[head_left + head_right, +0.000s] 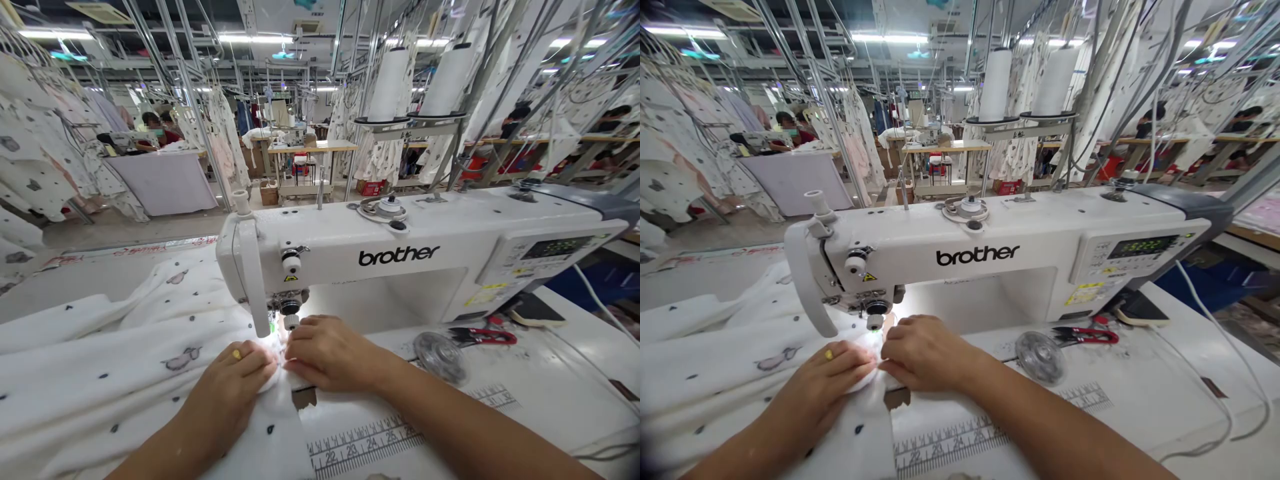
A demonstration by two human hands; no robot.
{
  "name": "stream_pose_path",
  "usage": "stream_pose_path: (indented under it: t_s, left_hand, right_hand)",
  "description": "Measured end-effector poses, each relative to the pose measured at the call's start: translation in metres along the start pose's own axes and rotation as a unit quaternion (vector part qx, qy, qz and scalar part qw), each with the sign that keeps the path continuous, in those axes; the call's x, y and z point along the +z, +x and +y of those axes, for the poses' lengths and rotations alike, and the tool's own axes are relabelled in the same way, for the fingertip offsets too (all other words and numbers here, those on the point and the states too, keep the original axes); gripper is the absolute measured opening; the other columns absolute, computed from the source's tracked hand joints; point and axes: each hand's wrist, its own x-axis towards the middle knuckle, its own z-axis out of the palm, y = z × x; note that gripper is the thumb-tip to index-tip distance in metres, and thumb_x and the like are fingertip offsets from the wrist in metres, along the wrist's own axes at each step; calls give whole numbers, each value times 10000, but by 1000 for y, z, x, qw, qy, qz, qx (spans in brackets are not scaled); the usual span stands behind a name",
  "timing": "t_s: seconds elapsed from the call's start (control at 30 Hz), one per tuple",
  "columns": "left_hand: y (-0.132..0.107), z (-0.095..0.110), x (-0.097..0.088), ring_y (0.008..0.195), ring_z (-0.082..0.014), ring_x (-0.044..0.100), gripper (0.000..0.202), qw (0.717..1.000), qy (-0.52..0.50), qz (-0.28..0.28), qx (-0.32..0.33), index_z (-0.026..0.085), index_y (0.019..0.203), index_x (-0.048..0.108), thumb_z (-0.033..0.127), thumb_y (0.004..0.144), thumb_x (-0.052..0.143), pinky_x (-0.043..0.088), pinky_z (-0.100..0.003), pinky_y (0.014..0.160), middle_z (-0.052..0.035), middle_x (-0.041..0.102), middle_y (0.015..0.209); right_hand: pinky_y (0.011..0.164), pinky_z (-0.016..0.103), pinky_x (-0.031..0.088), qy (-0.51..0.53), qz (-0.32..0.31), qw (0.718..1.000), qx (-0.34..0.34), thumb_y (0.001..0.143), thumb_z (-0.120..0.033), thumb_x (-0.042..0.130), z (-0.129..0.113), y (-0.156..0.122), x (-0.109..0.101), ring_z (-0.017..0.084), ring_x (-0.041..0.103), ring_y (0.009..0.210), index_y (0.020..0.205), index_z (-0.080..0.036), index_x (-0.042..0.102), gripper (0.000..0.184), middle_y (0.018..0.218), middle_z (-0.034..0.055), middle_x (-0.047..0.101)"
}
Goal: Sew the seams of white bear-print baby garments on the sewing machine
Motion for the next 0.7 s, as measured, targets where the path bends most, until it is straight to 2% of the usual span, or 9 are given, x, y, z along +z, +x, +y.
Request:
stream_pose_path:
  t_s: [0.03, 0.1, 0.17, 0.3, 0.43, 0.7]
  left_hand:
    - [-1, 0, 0, 882, -191, 590, 332, 1000, -17, -2, -12, 170, 1023, 627, 25, 879, 365, 501, -349, 821, -58, 666, 955]
    - [-3, -1, 0, 902, -189, 582, 337, 999, -43, -8, -30, 174, 1031, 625, 28, 881, 362, 493, -358, 855, -61, 655, 986]
    - [-5, 0, 1, 920, -196, 571, 327, 998, -50, -19, -39, 169, 1024, 628, 26, 878, 373, 491, -364, 862, -70, 640, 997]
    - [-7, 0, 5, 925, -213, 556, 352, 997, -43, -26, -51, 175, 999, 632, 4, 847, 364, 506, -365, 828, -80, 622, 1000]
    - [-4, -5, 8, 919, -212, 572, 386, 999, -17, 1, -30, 168, 1054, 629, 3, 850, 347, 523, -364, 830, -83, 638, 997]
    - [6, -22, 4, 950, -217, 604, 426, 999, 16, -35, -20, 176, 1092, 619, -21, 798, 383, 554, -357, 836, -69, 651, 922]
  right_hand:
    - [829, 284, 441, 2, 9, 1000, 12, 968, -247, 524, 0, 1, 0, 156, 596, 854, 949, -158, 644, 150, 946, 49, 679]
    - [891, 287, 432, 17, 14, 1000, 17, 967, -217, 530, -1, 1, 0, 161, 591, 980, 1128, -170, 612, 186, 1146, 65, 648]
    - [928, 290, 418, 30, 1, 999, 15, 967, -219, 546, -3, 2, 1, 164, 574, 1031, 1172, -175, 590, 215, 1215, 61, 624]
    - [924, 295, 408, 24, -20, 999, 18, 968, -225, 555, -6, 3, 4, 159, 556, 966, 1127, -159, 598, 178, 1116, 42, 653]
    - [927, 349, 383, -20, -21, 999, 38, 995, -264, 508, -6, 4, 7, 179, 542, 914, 1125, -175, 606, 185, 1075, 47, 658]
    - [1027, 385, 306, -43, -6, 996, 83, 958, -311, 573, -4, 4, 10, 218, 476, 1059, 1161, -184, 578, 240, 1201, 53, 603]
